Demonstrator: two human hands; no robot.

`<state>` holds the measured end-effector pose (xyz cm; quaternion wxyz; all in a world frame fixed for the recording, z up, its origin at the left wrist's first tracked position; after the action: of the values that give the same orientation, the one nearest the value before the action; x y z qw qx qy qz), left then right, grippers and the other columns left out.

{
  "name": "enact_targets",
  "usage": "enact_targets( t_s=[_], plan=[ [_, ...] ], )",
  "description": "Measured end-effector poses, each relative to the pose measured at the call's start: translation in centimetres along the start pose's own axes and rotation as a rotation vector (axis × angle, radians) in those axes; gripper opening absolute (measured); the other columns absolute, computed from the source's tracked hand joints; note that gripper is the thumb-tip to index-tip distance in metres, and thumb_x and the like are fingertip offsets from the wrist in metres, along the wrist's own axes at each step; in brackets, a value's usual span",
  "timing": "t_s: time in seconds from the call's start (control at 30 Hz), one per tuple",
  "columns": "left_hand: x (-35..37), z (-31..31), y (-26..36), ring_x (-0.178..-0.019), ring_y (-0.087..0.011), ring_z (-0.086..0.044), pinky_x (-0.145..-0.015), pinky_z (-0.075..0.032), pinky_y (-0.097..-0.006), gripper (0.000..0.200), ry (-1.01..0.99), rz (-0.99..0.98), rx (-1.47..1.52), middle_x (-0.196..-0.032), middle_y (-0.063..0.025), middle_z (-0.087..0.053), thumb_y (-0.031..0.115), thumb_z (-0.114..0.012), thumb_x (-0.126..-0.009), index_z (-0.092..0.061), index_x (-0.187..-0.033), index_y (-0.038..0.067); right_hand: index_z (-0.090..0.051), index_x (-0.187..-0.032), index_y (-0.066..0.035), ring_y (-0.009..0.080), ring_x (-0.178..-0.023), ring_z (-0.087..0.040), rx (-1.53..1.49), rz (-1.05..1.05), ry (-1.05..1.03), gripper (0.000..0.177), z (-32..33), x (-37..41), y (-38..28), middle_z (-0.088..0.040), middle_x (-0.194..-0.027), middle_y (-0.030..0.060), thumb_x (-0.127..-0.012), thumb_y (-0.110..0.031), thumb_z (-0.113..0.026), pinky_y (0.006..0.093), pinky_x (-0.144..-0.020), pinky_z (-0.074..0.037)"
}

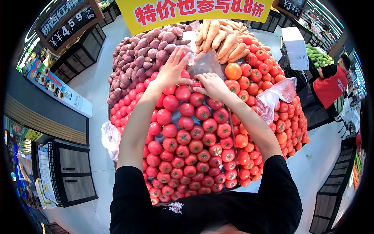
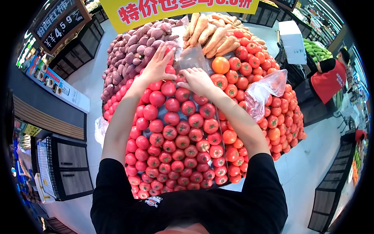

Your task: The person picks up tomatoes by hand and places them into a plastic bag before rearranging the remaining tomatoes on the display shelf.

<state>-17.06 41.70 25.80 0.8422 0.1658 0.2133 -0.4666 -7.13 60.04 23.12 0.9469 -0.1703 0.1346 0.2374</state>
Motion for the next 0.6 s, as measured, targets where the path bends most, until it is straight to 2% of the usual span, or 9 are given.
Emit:
enact_targets(
  t_s=[0.03,0.07,0.17,0.2,0.3,0.33,0.4,0.53,0.6],
  plan=[
    [0.1,-0.3,-0.2,-0.164,-0.0441,-0.028,-0.132,-0.034,-0.0531,0.102,0.053,0.079,0.085,-0.177,-0.0236,-0.028,0.052,-0.089,-0.085,-0.044,-0.167,0.01,-0.06,-0.144,-0.009,0.0431,-0.124,-0.064,-0.068,-0.072,-0.067,0.06,0.3,0.1,0.0,-0.07,-0.126,0.0186,-0.1,-0.045,-0.077,0.0514,-0.107,-0.052],
    [0.2,-0.6,-0.5,-0.162,-0.0445,-0.036,-0.13,-0.038,-0.052,0.096,0.105,0.157,0.17,-0.174,-0.0252,-0.033,0.048,-0.088,-0.089,-0.045,-0.166,0.01,-0.06,-0.143,-0.011,0.0446,-0.128,-0.063,-0.105,-0.102,-0.1,0.055,0.4,0.0,0.0,-0.068,-0.13,0.0187,-0.098,-0.036,-0.079,0.0522,-0.109,-0.051],
    [-0.2,-2.0,-1.0,-0.148,-0.042,-0.055,-0.121,-0.048,-0.0494,0.078,0.095,0.216,0.333,-0.164,-0.0239,-0.051,0.035,-0.082,-0.097,-0.049,-0.162,0.009,-0.058,-0.141,-0.008,0.0446,-0.131,-0.06,-0.284,0.067,-0.097,0.058,0.8,-0.6,0.2,-0.061,-0.14,0.0204,-0.09,-0.019,-0.084,0.0528,-0.112,-0.05],
    [-0.3,-1.7,-0.4,-0.136,-0.0396,-0.064,-0.117,-0.051,-0.0477,0.069,0.167,0.116,0.268,-0.149,-0.021,-0.064,0.029,-0.081,-0.097,-0.054,-0.158,0.009,-0.058,-0.14,-0.009,0.0445,-0.138,-0.056,-0.251,0.129,-0.11,0.062,0.6,-0.6,0.0,-0.055,-0.147,0.02,-0.083,-0.007,-0.085,0.0517,-0.116,-0.048],
    [-0.9,-2.1,0.4,-0.126,-0.038,-0.068,-0.115,-0.049,-0.0491,0.064,0.135,0.083,0.157,-0.133,-0.0182,-0.074,0.027,-0.085,-0.091,-0.065,-0.149,0.008,-0.058,-0.14,-0.011,0.0447,-0.144,-0.051,-0.232,0.153,-0.126,0.064,0.4,-0.4,-0.2,-0.053,-0.149,0.0183,-0.082,-0.005,-0.084,0.0502,-0.118,-0.047],
    [-1.2,-2.2,0.5,-0.125,-0.0369,-0.069,-0.114,-0.049,-0.049,0.065,0.09,0.112,0.167,-0.132,-0.0174,-0.075,0.027,-0.086,-0.09,-0.064,-0.149,0.009,-0.058,-0.142,-0.011,0.0451,-0.144,-0.052,-0.23,0.139,-0.138,0.061,0.7,-0.2,-0.2,-0.053,-0.152,0.0185,-0.087,-0.007,-0.082,0.0503,-0.118,-0.048],
    [-1.7,-2.5,0.3,-0.122,-0.0347,-0.071,-0.112,-0.049,-0.0487,0.068,-0.001,0.171,0.187,-0.13,-0.0157,-0.077,0.027,-0.087,-0.089,-0.064,-0.15,0.009,-0.059,-0.142,-0.011,0.043,-0.14,-0.055,-0.26,0.094,-0.085,0.058,1.6,0.6,-0.7,-0.056,-0.148,0.0175,-0.088,-0.011,-0.082,0.0504,-0.115,-0.05],
    [-2.1,-3.1,0.3,-0.107,-0.0332,-0.073,-0.11,-0.049,-0.048,0.056,0.058,0.181,0.254,-0.111,-0.0131,-0.08,0.029,-0.085,-0.091,-0.071,-0.141,0.009,-0.062,-0.14,-0.01,0.0413,-0.135,-0.059,-0.208,0.071,-0.002,0.051,1.9,1.1,0.3,-0.062,-0.141,0.0176,-0.092,-0.016,-0.079,0.0503,-0.113,-0.052],
    [-2.1,-3.1,0.7,-0.1,-0.033,-0.073,-0.11,-0.048,-0.048,0.049,0.076,0.239,0.269,-0.106,-0.0126,-0.08,0.03,-0.084,-0.093,-0.074,-0.136,0.008,-0.063,-0.14,-0.011,0.0415,-0.133,-0.06,-0.091,0.082,0.214,0.049,2.8,0.9,1.1,-0.064,-0.137,0.0178,-0.093,-0.016,-0.078,0.0504,-0.112,-0.052]
  ],
)
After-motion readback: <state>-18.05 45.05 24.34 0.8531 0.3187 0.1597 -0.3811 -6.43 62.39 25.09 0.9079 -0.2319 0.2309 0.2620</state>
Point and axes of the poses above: each hand's wrist, its own x-axis away from the middle knuckle, its own z-axis out of the back of the hand, y = z × x, the point moved 5 cm from there along -x, towards the middle knuckle
